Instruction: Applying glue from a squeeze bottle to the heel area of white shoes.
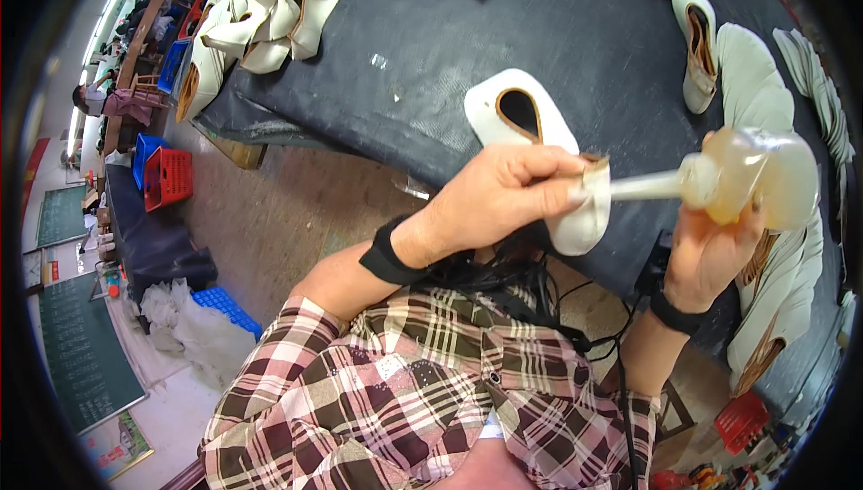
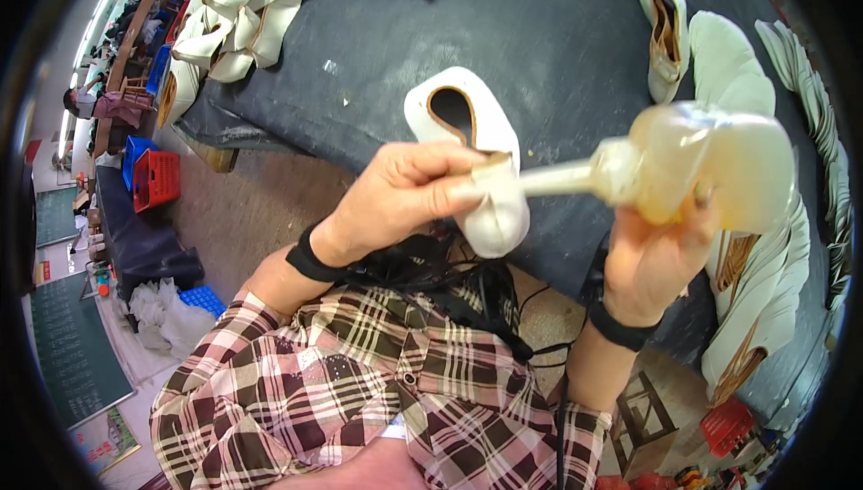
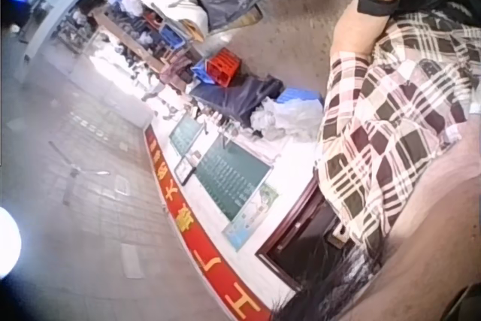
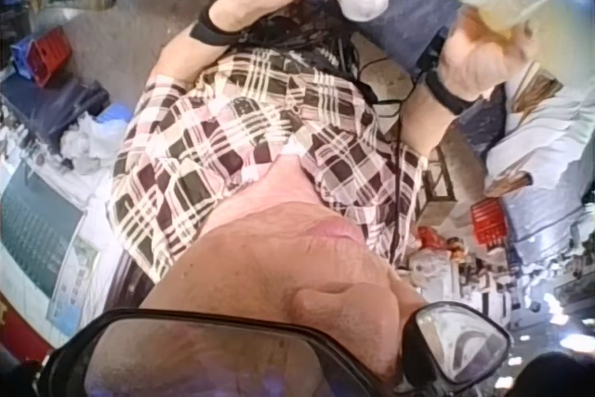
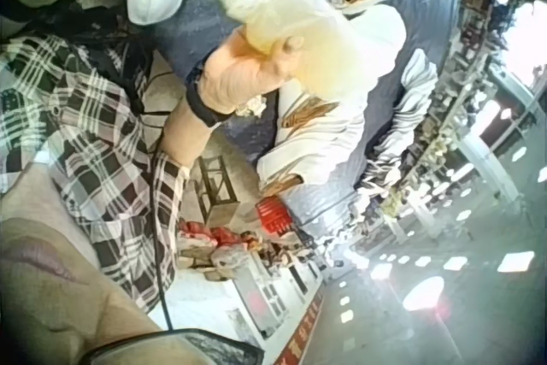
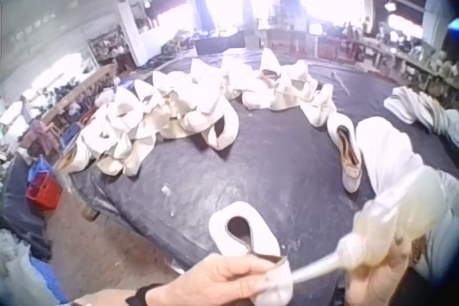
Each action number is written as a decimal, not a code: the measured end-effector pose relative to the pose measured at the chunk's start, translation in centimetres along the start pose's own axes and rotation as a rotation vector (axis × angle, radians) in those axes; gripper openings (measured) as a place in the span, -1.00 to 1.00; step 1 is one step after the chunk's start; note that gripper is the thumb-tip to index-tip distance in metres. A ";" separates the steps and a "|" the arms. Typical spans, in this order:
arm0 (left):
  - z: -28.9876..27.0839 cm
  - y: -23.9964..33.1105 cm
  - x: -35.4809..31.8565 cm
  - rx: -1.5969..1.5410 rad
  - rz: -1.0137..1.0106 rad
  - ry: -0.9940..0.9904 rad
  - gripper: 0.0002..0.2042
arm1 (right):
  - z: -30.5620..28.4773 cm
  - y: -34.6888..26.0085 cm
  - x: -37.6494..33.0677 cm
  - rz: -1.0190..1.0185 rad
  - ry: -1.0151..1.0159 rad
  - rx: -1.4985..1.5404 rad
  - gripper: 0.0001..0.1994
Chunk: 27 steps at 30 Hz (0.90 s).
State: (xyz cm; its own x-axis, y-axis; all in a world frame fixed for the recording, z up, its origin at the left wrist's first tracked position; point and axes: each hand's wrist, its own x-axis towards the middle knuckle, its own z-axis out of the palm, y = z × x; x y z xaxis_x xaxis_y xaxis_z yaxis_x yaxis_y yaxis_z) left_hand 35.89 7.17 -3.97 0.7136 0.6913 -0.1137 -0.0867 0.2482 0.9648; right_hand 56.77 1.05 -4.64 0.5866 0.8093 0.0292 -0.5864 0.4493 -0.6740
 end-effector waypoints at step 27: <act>-11.6 15.6 -9.2 0.363 0.094 0.185 -0.69 | -6.5 6.3 0.7 0.878 0.130 0.316 -0.59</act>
State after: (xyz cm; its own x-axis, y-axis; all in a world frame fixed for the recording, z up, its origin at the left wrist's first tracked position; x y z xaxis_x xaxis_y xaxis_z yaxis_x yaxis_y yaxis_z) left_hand 19.97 12.56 9.42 0.5744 0.8181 -0.0295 0.1288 -0.0547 0.9902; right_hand 57.12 1.93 -13.66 -0.0907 0.8670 -0.4900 -0.9614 -0.2045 -0.1839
